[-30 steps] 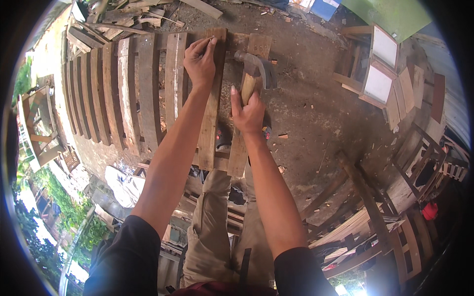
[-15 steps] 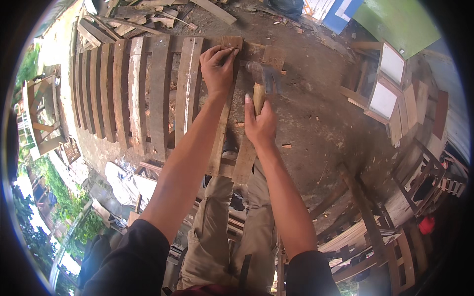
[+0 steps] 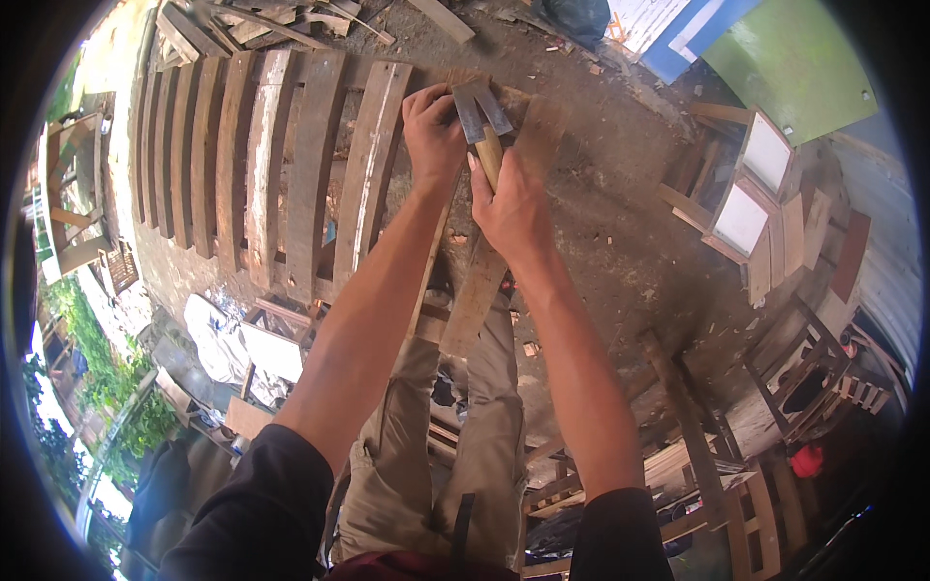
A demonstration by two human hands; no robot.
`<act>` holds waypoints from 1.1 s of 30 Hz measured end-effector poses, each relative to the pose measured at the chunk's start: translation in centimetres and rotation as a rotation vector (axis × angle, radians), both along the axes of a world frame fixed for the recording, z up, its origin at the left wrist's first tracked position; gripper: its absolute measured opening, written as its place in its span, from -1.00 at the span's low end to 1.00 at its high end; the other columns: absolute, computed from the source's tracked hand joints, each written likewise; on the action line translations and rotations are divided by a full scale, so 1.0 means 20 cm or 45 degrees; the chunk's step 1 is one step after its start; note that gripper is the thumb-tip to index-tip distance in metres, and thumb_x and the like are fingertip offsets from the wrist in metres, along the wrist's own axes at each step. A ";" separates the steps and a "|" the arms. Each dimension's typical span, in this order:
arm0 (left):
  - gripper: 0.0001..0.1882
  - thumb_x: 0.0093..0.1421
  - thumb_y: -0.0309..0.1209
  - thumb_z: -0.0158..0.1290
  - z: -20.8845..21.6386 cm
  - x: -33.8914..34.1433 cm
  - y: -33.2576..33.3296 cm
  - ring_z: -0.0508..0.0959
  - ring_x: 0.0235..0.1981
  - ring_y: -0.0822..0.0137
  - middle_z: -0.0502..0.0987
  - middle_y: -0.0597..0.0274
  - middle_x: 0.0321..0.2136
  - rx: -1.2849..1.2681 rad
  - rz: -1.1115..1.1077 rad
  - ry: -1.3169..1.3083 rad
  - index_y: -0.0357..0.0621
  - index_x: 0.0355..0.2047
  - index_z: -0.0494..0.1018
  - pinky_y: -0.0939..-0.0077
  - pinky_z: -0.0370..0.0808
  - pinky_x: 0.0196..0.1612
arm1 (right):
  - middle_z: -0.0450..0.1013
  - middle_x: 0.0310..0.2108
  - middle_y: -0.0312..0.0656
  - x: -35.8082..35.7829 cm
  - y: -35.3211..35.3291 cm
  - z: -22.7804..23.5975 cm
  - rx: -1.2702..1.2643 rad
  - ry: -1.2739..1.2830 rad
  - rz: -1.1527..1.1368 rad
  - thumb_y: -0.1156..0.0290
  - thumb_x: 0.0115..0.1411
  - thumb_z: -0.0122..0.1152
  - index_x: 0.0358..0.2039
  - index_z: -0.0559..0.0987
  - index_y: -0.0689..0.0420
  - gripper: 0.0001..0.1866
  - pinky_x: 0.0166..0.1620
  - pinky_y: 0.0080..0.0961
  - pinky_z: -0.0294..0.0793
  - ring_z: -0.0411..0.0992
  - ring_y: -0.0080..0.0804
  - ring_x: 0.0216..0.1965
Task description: The person uses a hammer to drive nails into a wooden pallet structure. They repeatedly retrieve nails from a black plastic bag and hammer them into the wood to secure the pieces together.
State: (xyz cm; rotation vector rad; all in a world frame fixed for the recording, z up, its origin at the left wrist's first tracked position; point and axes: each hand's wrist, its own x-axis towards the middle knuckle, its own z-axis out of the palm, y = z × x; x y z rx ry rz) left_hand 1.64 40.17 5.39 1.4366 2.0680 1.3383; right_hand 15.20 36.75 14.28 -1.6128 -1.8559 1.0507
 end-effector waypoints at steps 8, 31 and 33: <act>-0.81 -0.07 -0.53 0.33 0.00 0.01 0.01 0.49 -0.02 0.08 0.62 0.26 -0.23 -0.022 0.030 -0.016 -0.15 -0.37 0.68 0.25 0.47 0.06 | 0.46 -0.54 0.22 0.01 0.03 0.01 -0.008 -0.067 0.076 0.18 0.38 0.22 -0.32 0.43 0.28 -0.63 -0.43 0.03 0.39 0.49 0.33 -0.47; -0.68 0.42 -0.22 -0.08 0.06 0.04 -0.31 0.58 -0.13 -0.22 0.58 -0.16 -0.13 -0.598 0.452 0.038 -0.23 -0.14 0.52 -0.06 0.52 -0.09 | 0.43 -0.64 -0.11 0.09 0.03 0.17 -0.125 0.031 -0.060 0.05 0.41 0.17 -0.31 0.49 0.26 -0.55 -0.49 -0.27 0.38 0.46 -0.24 -0.61; -0.65 0.44 -0.18 -0.10 0.13 0.07 -0.24 0.61 -0.24 -0.20 0.60 -0.15 -0.23 -0.868 0.414 0.033 -0.21 -0.23 0.50 -0.06 0.54 -0.20 | 0.41 -0.66 -0.13 0.07 0.03 0.17 -0.117 0.081 -0.067 0.05 0.41 0.16 -0.32 0.49 0.26 -0.55 -0.51 -0.28 0.35 0.41 -0.30 -0.64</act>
